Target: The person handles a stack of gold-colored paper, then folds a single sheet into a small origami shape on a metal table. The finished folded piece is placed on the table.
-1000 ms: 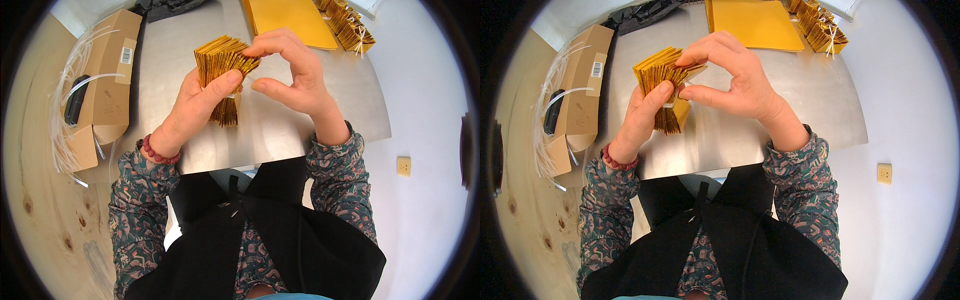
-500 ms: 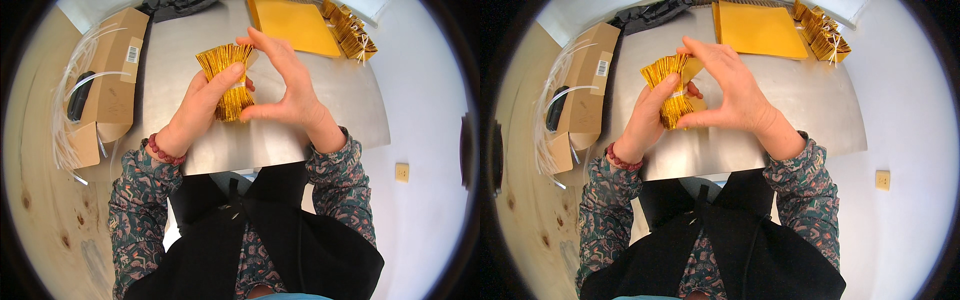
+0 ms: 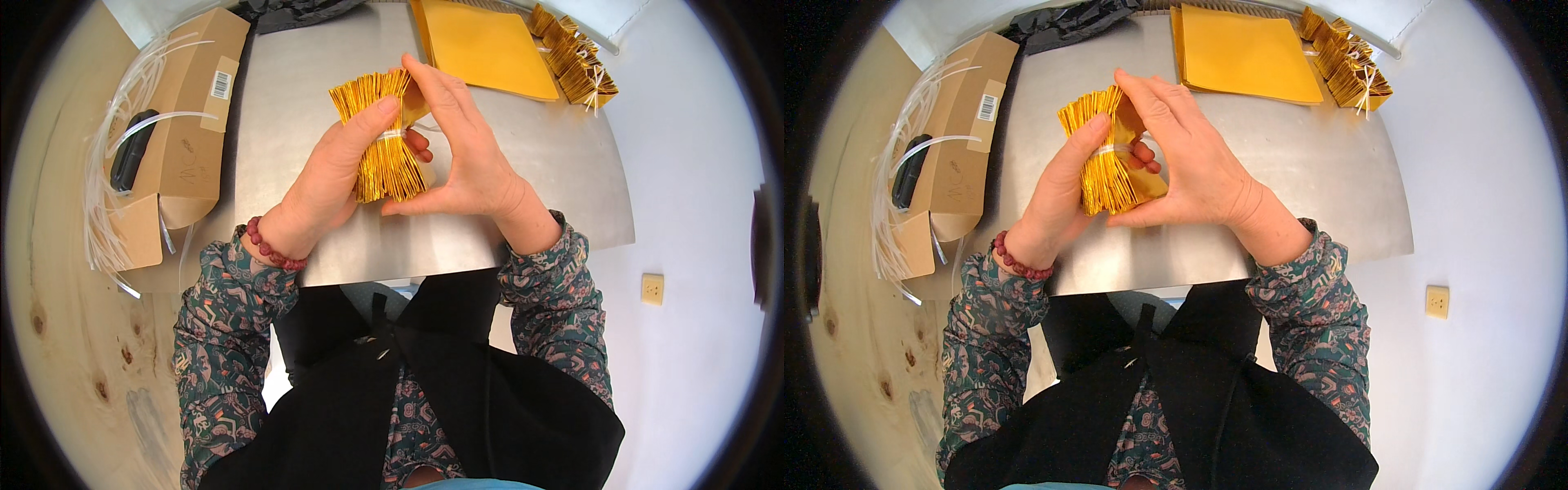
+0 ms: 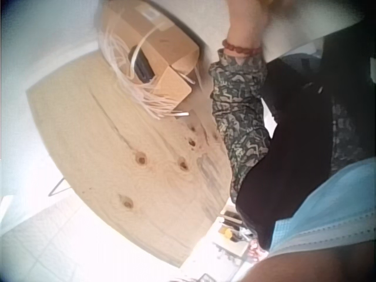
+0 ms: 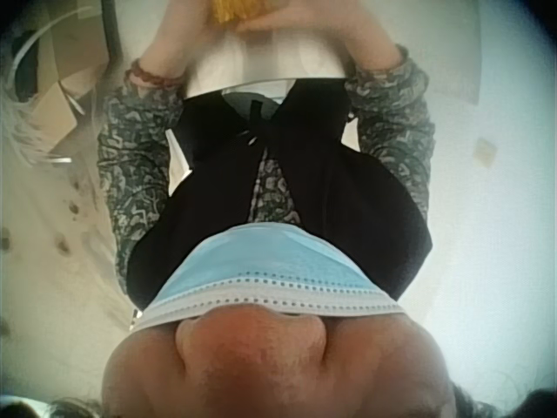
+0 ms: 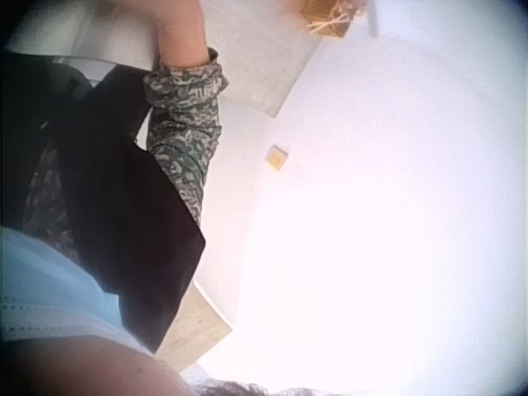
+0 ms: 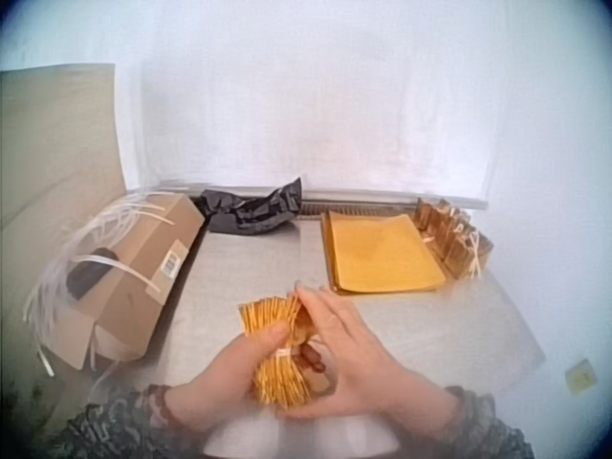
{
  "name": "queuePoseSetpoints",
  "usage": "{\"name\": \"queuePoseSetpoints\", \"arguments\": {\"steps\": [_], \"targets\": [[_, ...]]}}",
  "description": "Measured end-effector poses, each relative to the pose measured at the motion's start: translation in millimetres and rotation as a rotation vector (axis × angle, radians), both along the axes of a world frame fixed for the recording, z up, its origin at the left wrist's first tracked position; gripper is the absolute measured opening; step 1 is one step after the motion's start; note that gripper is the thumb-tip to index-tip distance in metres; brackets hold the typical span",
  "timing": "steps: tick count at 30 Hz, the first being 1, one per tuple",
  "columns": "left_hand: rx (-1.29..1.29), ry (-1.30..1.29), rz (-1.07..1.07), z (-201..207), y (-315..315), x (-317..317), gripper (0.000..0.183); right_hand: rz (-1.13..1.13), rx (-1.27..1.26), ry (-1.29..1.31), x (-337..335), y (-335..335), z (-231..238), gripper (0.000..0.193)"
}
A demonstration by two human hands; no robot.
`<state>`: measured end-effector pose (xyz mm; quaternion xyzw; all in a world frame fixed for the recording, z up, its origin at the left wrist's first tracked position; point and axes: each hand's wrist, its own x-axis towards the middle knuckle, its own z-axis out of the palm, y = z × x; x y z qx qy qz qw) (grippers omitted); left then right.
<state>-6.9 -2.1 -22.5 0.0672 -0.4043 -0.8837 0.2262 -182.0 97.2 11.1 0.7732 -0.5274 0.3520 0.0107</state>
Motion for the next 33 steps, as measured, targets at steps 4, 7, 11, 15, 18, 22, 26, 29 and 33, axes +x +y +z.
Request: {"name": "queuePoseSetpoints", "arguments": {"steps": [4, 7, 11, 15, 18, 22, 26, 29, 33], "targets": [[-0.038, 0.013, 0.014, -2, -1, 1, 0.055, 0.012, -0.040, -0.004, 1, 0, 0, 0.129], [-0.077, 0.016, 0.011, -4, -3, 3, 0.050, 0.008, -0.063, 0.023, 2, -1, 0, 0.135], [-0.062, 0.001, 0.024, -6, -1, 3, 0.054, 0.016, -0.060, 0.040, 3, 0, 0, 0.136], [-0.033, 0.000, 0.018, -5, 1, 1, 0.056, 0.058, -0.049, 0.036, 1, -1, 1, 0.133], [-0.016, -0.004, 0.038, -6, 1, 1, 0.056, 0.057, -0.047, 0.067, -2, -4, 1, 0.135], [-0.073, 0.004, 0.045, -9, -1, 0, 0.057, 0.079, 0.010, 0.007, -2, -2, -5, 0.141], [-0.099, 0.046, 0.028, -11, -4, -1, 0.057, 0.123, -0.078, -0.031, -2, -6, -8, 0.136], [-0.101, 0.071, 0.018, -11, -4, -3, 0.058, 0.094, -0.116, -0.007, -1, -7, -9, 0.134], [-0.094, 0.084, 0.030, -13, -3, -6, 0.059, 0.047, -0.136, 0.034, 0, -9, -12, 0.131]]}}
